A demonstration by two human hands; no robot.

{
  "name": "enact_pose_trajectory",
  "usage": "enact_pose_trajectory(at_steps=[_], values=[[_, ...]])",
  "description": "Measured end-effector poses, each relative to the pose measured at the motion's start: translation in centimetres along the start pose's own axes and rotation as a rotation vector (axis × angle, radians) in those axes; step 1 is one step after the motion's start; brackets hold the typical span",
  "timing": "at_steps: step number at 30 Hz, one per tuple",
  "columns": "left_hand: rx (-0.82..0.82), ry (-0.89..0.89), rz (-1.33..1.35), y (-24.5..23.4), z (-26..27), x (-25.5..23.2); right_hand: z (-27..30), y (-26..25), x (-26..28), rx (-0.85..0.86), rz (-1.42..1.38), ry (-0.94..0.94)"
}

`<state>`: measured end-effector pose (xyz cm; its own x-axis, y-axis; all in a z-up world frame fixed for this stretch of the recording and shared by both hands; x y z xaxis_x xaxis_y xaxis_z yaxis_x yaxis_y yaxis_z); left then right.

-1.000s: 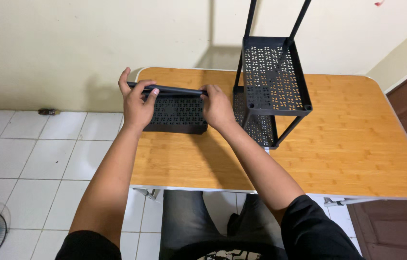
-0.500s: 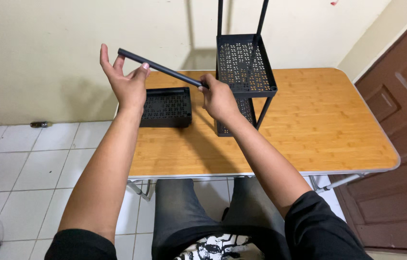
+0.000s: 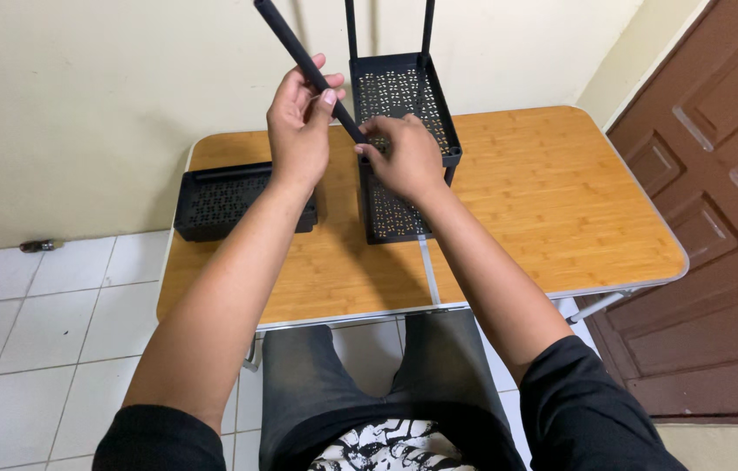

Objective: The person assembles a black plastic storage shelf by inserting vertical poles into perforated trays and stacking additional trays on top. The person secures each tray by pressing it into place on the poles.

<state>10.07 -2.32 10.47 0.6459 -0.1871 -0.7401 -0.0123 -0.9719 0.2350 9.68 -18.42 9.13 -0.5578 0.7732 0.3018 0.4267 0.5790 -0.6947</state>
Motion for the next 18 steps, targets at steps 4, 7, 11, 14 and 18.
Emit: enact_pose_trajectory(at_steps=[4,7,11,14,18], values=[[0.054,-0.003,-0.051,0.7,-0.4,1.0,-0.8,2.5,-2.5,0.136,-0.238,0.017],[0.076,-0.023,-0.078,0.8,-0.6,1.7,-0.9,5.1,-4.2,0.241,-0.463,0.088],[0.121,-0.009,-0.081,1.1,-0.7,2.1,-1.1,6.7,-4.8,0.324,-0.557,0.041],[0.139,0.001,-0.048,1.2,-0.7,2.1,-1.2,6.4,-4.8,0.351,-0.550,-0.014],[0.168,-0.007,-0.044,1.5,-0.6,2.0,-1.4,5.8,-4.2,0.455,-0.558,-0.091]])
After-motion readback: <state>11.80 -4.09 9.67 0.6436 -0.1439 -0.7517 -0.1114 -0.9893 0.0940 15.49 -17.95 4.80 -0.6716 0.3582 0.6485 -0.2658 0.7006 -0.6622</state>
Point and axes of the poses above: each hand's wrist, its own z-axis away from the middle knuckle, its own y-axis out of the palm, x = y × z, the point moved 8 cm from there along -z, towards the middle knuckle, and after that the axes turned 10 degrees about z, right-handed, at the moved point
